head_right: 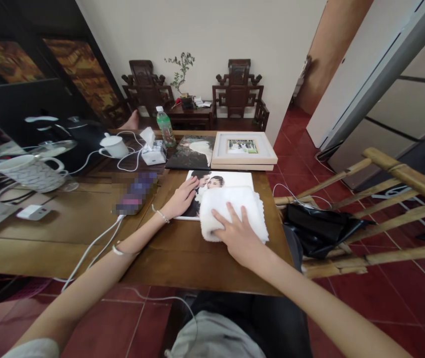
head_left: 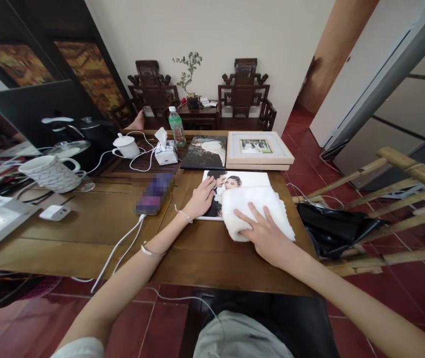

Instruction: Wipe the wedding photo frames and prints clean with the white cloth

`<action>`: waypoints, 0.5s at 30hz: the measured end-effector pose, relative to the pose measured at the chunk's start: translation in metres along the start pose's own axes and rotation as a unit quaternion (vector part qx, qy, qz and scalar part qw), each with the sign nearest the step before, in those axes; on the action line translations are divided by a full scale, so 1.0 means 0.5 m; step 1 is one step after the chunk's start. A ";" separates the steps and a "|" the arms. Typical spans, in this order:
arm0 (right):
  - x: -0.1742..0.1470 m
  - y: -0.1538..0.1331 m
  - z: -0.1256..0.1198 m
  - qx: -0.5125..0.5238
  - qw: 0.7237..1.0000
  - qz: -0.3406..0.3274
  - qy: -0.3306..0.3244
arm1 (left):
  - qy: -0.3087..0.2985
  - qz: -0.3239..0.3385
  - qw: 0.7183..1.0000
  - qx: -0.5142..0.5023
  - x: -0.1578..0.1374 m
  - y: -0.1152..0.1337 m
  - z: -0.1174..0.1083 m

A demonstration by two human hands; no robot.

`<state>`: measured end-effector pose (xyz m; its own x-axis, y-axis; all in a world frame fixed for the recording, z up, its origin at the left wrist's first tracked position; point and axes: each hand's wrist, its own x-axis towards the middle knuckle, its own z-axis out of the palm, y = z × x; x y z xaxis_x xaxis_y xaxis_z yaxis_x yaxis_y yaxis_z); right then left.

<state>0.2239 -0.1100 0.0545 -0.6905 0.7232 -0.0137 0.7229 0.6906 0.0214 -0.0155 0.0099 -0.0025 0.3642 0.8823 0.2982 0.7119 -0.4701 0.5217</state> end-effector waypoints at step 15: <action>0.080 0.020 0.004 -0.021 0.999 0.029 0.009 | 0.010 -0.007 1.000 -0.012 -0.001 -0.005 0.000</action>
<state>0.2038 -0.0741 0.0521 -0.6488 0.7609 0.0075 0.7598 0.6471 0.0631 -0.0174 0.0106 -0.0038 0.3415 0.8887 0.3059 0.7031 -0.4576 0.5444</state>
